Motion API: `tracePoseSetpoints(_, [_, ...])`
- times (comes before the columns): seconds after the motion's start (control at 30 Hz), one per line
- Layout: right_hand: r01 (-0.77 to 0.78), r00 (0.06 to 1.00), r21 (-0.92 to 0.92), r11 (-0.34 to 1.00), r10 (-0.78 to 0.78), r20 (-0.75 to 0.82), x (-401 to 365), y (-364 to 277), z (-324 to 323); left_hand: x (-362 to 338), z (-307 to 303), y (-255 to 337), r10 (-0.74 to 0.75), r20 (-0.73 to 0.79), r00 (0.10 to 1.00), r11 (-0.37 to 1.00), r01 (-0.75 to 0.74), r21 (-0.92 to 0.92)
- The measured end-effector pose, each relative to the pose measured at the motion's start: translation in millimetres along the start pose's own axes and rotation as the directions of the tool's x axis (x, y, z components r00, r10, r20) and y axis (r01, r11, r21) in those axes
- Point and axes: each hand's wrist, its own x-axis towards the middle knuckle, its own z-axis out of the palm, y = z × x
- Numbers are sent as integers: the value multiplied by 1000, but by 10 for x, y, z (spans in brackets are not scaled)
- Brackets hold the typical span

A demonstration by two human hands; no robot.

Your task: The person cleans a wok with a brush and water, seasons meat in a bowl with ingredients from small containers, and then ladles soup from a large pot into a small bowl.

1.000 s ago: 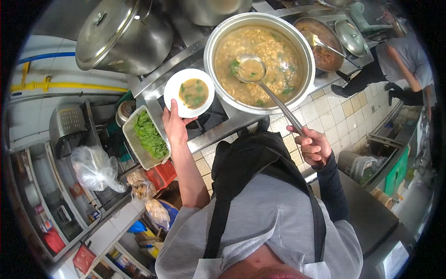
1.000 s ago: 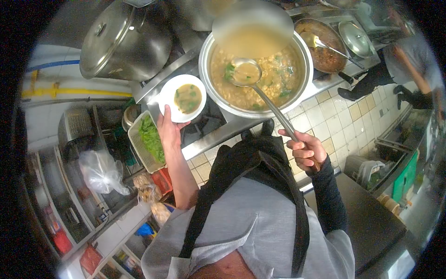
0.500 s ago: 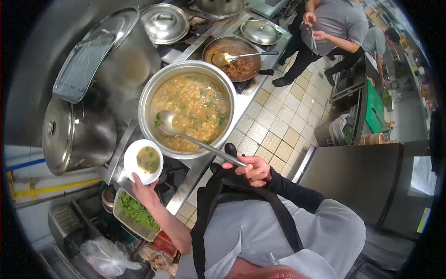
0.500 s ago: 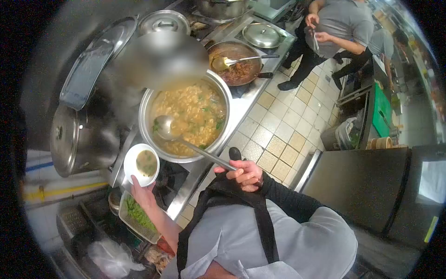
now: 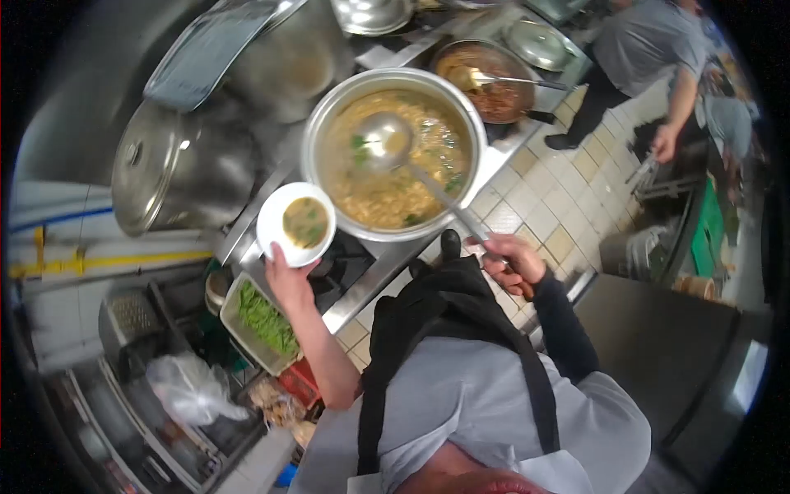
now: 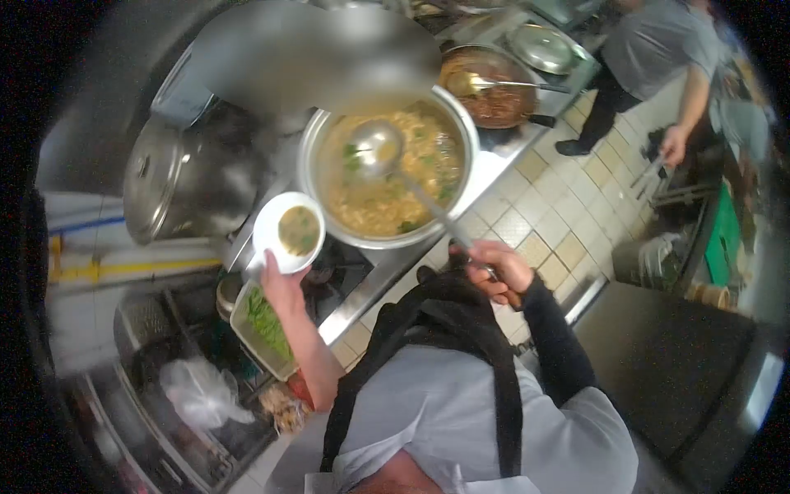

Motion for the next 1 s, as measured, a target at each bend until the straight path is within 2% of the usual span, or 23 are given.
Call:
tracePoseSetpoints(0.07, [52, 975, -420, 906, -137, -174, 12, -81, -99, 16, -9, 8, -21, 57, 998, 1000, 21, -11])
tracePoseSetpoints(0.1, [119, 928, -718, 685, -333, -165, 51, -130, -155, 4, 0, 17, -16, 65, 998, 1000, 17, -19])
tracePoseSetpoints(0.13, [122, 858, -922, 368, -505, -89, 82, -208, -230, -18, 17, 16, -16, 78, 997, 999, 18, -26])
tracePoseSetpoints(0.17, [185, 780, -978, 95, -619, 87, 187, -296, -318, -22, 6, -6, -16, 55, 998, 1000, 18, -21])
tracePoseSetpoints(0.2, [6, 845, -999, 38, -535, -15, 132, -412, -433, -15, -3, -27, -19, 41, 999, 1000, 20, -18])
tracePoseSetpoints(0.23, [-51, 831, -996, -74, -557, -2, 200, -475, -518, -25, 10, -33, -33, 3, 999, 999, 33, -11])
tracePoseSetpoints(0.27, [-165, 833, -977, -134, -550, -65, 245, -537, -577, -49, -8, -68, -14, 9, 1000, 999, 14, -48])
tracePoseSetpoints(0.3, [-209, 831, -952, -223, -554, -52, 302, -584, -668, -51, -14, -57, -25, 59, 998, 1000, 25, -6])
tracePoseSetpoints(0.37, [-108, 849, -959, -262, -526, 48, 410, -689, -970, -141, 61, -30, -1, -29, 1000, 999, 2, 43])
tracePoseSetpoints(0.4, [-122, 887, -963, -240, -462, 3, 390, -850, -970, -190, 86, 22, -16, -3, 1000, 1000, 16, 19])
tracePoseSetpoints(0.47, [-137, 837, -952, -274, -546, 37, 269, -1238, -1210, -208, 51, 4, -6, -37, 999, 1000, 7, 30])
tracePoseSetpoints(0.5, [-134, 763, -929, -346, -634, 126, 181, -1615, -1453, -209, 56, -15, -11, -35, 999, 1000, 11, 12])
tracePoseSetpoints(0.53, [-194, 695, -887, -419, -697, 178, 74, -2063, -1915, -231, 34, -24, -13, -32, 999, 1000, 13, 1])
tracePoseSetpoints(0.57, [-452, 597, -760, -467, -791, 131, -101, -2501, -2261, -273, 32, -22, -12, -35, 999, 1000, 12, -6])
tracePoseSetpoints(0.63, [-679, 512, -584, -445, -857, 58, -474, -3383, -3011, -284, 49, -209, 87, -84, 993, 993, -81, 82])
tracePoseSetpoints(0.67, [-748, 534, -475, -463, -845, -17, -684, -3712, -3443, -361, -31, -194, 142, -144, 979, 981, -120, 150])
tracePoseSetpoints(0.7, [-771, 581, -370, -519, -810, -75, -783, -3997, -3758, -465, 50, -106, 111, -176, 978, 992, -100, 72])
tracePoseSetpoints(0.73, [-752, 651, -244, -612, -747, -133, -908, -4233, -4104, -567, 201, -64, 85, -206, 975, 996, -90, -14])
tracePoseSetpoints(0.8, [-646, 755, -50, -762, -627, -194, -1184, -4491, -4690, -722, 443, 69, 29, -292, 956, 999, -34, -10])
tracePoseSetpoints(0.87, [-537, 717, 133, -833, -534, -447, -1046, -4197, -3282, -792, 400, -37, 48, -246, 968, 993, -73, -93])
tracePoseSetpoints(0.9, [-533, 763, 93, -841, -525, -377, -1025, -4341, -3753, -851, 414, -38, 39, -230, 972, 992, -65, -110])
tracePoseSetpoints(0.97, [-484, 873, -83, -871, -487, 29, -1067, -4596, -4543, -893, 419, -85, 38, -236, 971, 989, -71, -133])
tracePoseSetpoints(1.0, [-439, 859, -138, -888, -460, 227, -1074, -4632, -4718, -952, 433, -99, 38, -238, 970, 988, -73, -139])
